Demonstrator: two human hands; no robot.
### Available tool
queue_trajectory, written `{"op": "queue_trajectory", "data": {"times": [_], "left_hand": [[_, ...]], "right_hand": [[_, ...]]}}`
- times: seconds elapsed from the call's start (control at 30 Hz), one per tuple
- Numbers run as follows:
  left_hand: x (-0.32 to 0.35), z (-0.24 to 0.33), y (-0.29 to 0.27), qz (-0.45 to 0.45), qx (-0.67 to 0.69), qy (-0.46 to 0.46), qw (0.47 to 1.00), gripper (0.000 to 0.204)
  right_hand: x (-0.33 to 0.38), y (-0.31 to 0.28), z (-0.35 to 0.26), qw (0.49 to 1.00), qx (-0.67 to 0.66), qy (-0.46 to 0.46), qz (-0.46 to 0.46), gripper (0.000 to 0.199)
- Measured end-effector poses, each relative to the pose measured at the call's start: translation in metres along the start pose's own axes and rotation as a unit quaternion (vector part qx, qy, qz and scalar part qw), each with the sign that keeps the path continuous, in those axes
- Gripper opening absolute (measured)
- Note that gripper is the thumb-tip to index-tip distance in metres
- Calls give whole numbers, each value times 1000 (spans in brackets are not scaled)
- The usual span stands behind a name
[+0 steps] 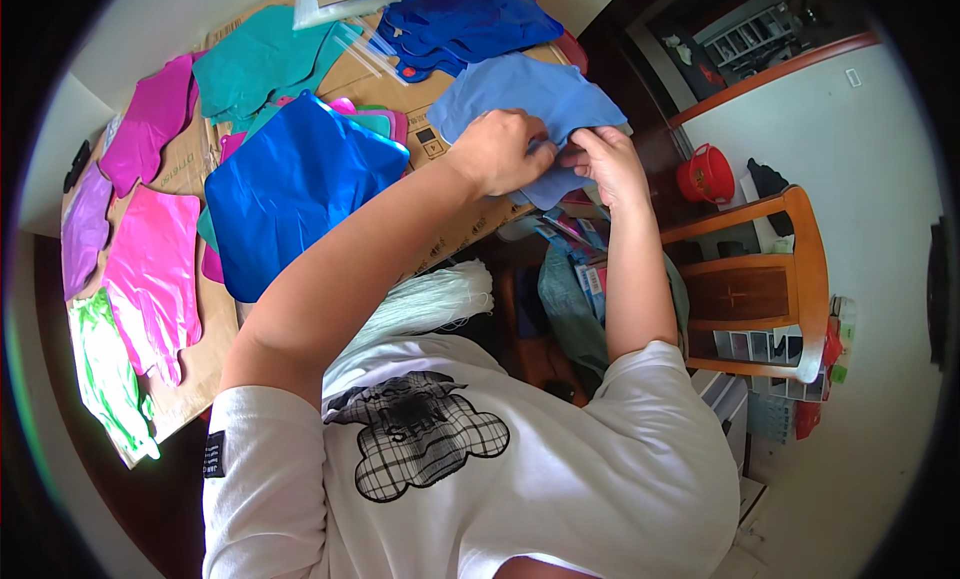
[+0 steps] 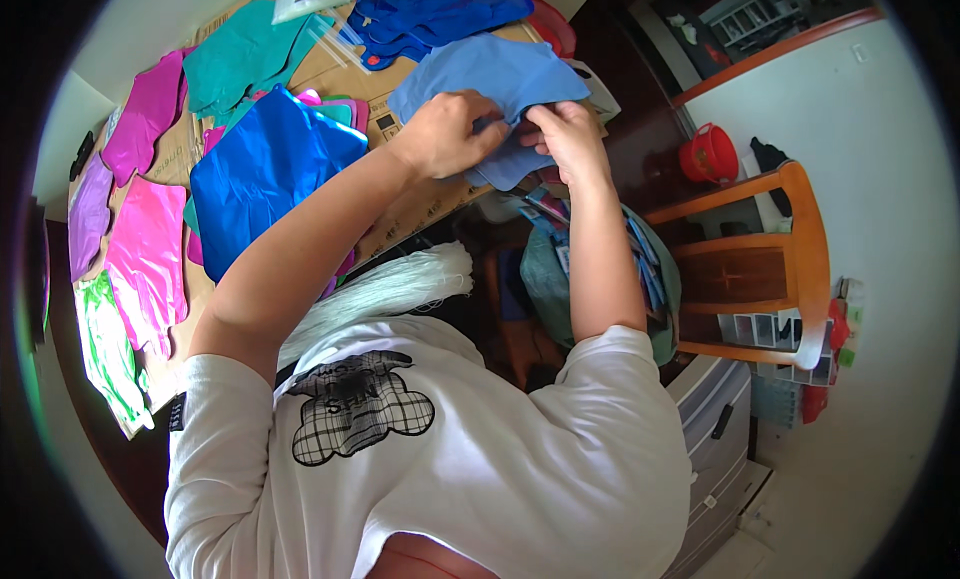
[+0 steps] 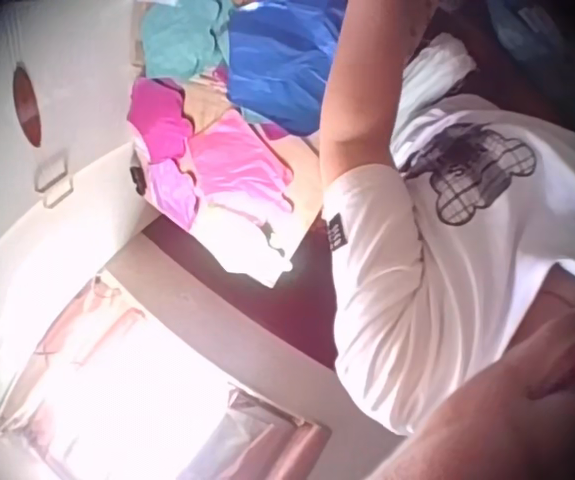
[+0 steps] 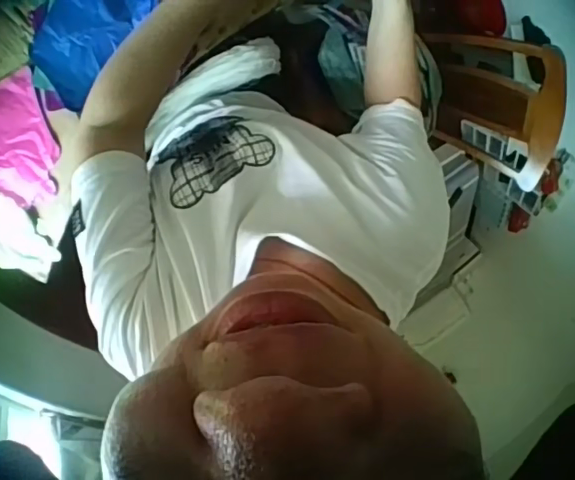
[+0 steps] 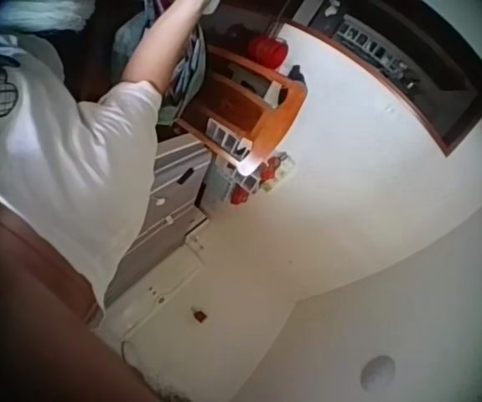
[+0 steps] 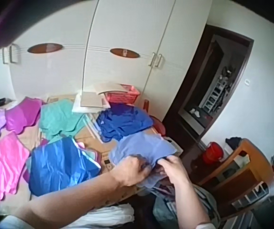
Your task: Folding and packaging colorful star-shaped foil balloons into plastic sleeves.
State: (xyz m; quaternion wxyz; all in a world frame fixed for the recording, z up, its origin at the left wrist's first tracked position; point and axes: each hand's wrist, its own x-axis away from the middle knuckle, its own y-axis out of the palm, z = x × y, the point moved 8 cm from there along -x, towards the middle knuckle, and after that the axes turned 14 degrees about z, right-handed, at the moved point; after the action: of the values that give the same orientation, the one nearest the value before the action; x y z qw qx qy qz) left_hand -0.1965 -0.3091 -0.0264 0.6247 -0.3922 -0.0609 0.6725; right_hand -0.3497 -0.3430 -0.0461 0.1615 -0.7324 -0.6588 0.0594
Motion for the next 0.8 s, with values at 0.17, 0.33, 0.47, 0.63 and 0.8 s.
{"op": "queue_trajectory", "data": {"times": [0.17, 0.33, 0.47, 0.63, 0.8], "left_hand": [[-6, -4, -3, -6, 76, -65, 995, 24], [-1, -20, 2, -84, 119, -238, 960, 23], [-7, -33, 11, -45, 83, -180, 979, 26], [-3, -27, 13, -91, 125, -236, 959, 27], [-11, -47, 13, -15, 148, -179, 973, 29]], "right_hand": [[-5, -11, 7, 996, -75, 39, -1, 26], [0, -21, -4, 998, -46, 34, 25, 36], [7, -9, -19, 995, 65, -61, 40, 32], [-3, -8, -2, 993, 61, -92, 31, 19], [-3, -14, 9, 991, 113, -59, 30, 23]]}}
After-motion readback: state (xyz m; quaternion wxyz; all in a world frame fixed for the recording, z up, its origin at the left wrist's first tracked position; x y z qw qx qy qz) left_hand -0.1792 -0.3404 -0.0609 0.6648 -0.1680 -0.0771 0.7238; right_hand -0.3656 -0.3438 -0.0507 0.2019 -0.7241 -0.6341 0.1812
